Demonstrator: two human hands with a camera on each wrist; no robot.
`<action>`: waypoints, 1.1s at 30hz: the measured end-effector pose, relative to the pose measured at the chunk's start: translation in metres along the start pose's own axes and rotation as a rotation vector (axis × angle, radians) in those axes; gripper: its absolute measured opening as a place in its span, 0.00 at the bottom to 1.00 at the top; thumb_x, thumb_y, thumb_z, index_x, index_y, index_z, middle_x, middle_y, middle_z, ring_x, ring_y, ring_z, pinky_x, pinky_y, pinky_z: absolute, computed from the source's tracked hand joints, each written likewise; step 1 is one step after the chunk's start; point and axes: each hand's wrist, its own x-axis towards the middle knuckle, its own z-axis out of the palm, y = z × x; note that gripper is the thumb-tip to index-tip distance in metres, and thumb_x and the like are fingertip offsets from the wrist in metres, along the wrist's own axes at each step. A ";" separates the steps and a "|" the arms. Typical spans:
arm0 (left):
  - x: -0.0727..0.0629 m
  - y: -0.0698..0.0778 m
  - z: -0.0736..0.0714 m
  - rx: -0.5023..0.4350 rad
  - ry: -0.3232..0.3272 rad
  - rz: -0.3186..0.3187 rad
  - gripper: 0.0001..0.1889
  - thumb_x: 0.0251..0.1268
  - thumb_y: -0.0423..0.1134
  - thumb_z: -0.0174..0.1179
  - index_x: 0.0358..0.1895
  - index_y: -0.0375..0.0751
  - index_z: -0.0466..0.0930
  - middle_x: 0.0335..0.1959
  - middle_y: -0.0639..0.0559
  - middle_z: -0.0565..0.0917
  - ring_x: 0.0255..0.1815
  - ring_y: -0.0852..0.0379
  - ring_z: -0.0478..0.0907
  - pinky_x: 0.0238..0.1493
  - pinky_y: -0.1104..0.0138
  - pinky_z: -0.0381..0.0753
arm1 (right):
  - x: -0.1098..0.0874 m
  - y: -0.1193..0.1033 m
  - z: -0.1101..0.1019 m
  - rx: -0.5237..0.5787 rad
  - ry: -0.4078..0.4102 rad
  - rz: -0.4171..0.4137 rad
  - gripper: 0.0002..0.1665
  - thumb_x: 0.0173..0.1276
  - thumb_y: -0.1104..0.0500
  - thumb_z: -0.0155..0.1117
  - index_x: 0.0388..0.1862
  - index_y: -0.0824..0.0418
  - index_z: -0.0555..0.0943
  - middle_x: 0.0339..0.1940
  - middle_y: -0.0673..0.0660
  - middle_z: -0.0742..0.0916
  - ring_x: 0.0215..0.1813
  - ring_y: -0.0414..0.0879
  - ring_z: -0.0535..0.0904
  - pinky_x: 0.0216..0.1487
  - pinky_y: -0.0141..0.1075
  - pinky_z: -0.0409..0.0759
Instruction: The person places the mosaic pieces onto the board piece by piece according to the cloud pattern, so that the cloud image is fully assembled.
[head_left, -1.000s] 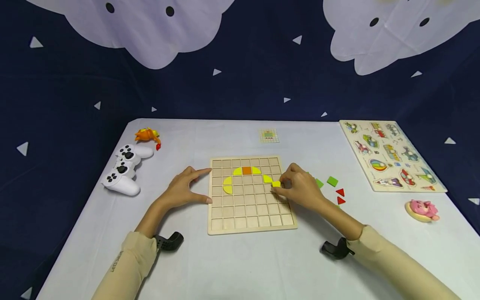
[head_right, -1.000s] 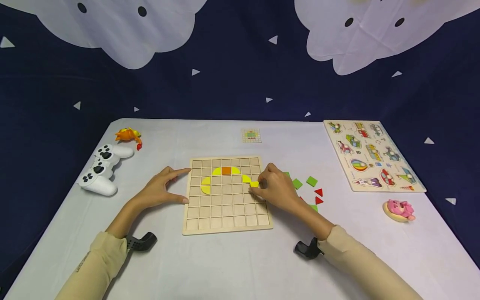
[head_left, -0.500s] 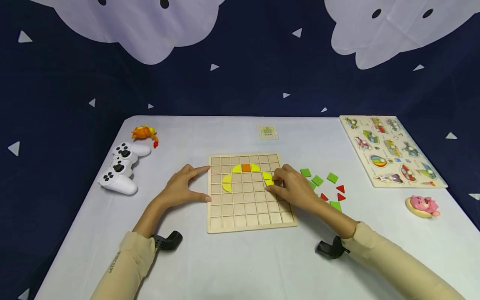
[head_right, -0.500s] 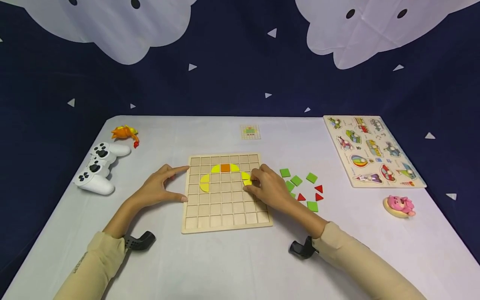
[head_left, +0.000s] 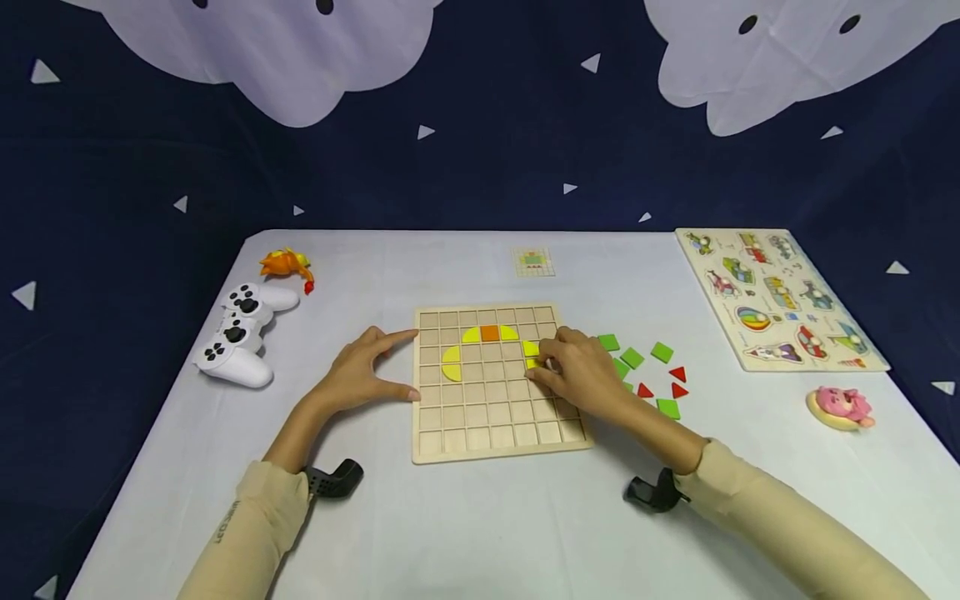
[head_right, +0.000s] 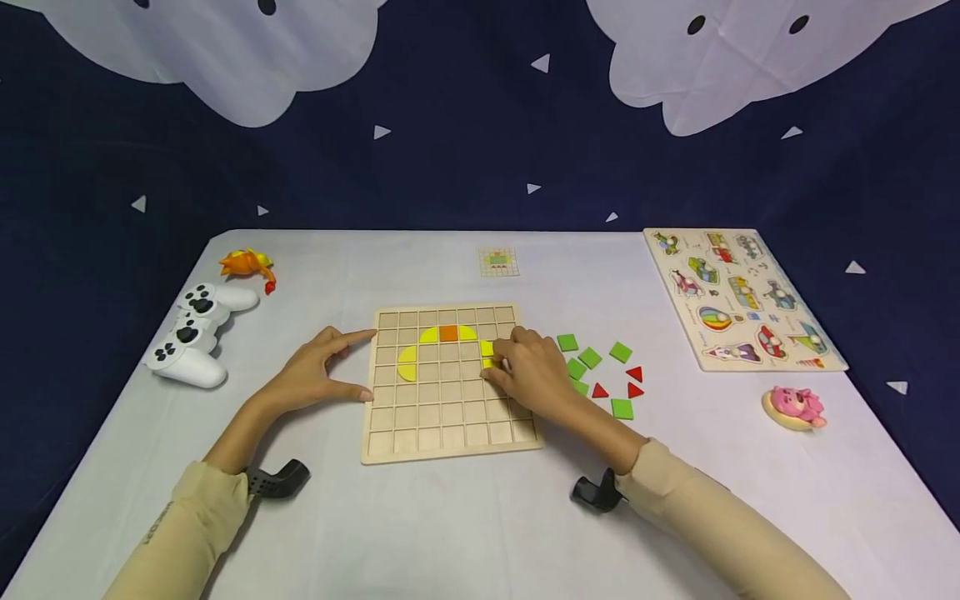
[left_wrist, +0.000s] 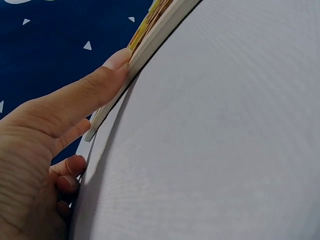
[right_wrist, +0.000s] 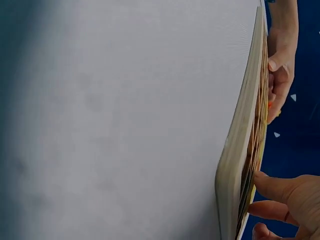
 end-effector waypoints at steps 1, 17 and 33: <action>0.000 0.000 0.000 0.000 0.000 -0.001 0.50 0.39 0.57 0.80 0.72 0.54 0.70 0.40 0.48 0.69 0.39 0.52 0.64 0.42 0.61 0.61 | 0.000 0.000 0.000 0.007 0.000 0.006 0.13 0.59 0.52 0.76 0.32 0.60 0.84 0.30 0.54 0.82 0.31 0.46 0.74 0.35 0.43 0.72; 0.000 -0.001 0.003 0.000 0.015 0.009 0.50 0.38 0.56 0.81 0.71 0.54 0.71 0.39 0.49 0.69 0.39 0.53 0.64 0.42 0.61 0.61 | -0.013 0.031 -0.025 0.194 0.016 0.090 0.17 0.61 0.59 0.74 0.49 0.64 0.86 0.33 0.57 0.79 0.32 0.47 0.71 0.33 0.36 0.68; 0.000 0.001 0.001 -0.007 0.013 0.011 0.50 0.37 0.56 0.81 0.71 0.53 0.71 0.39 0.49 0.68 0.38 0.53 0.64 0.41 0.62 0.63 | -0.019 0.101 -0.051 0.143 -0.094 0.126 0.20 0.62 0.61 0.73 0.54 0.65 0.85 0.35 0.58 0.77 0.33 0.46 0.68 0.34 0.38 0.68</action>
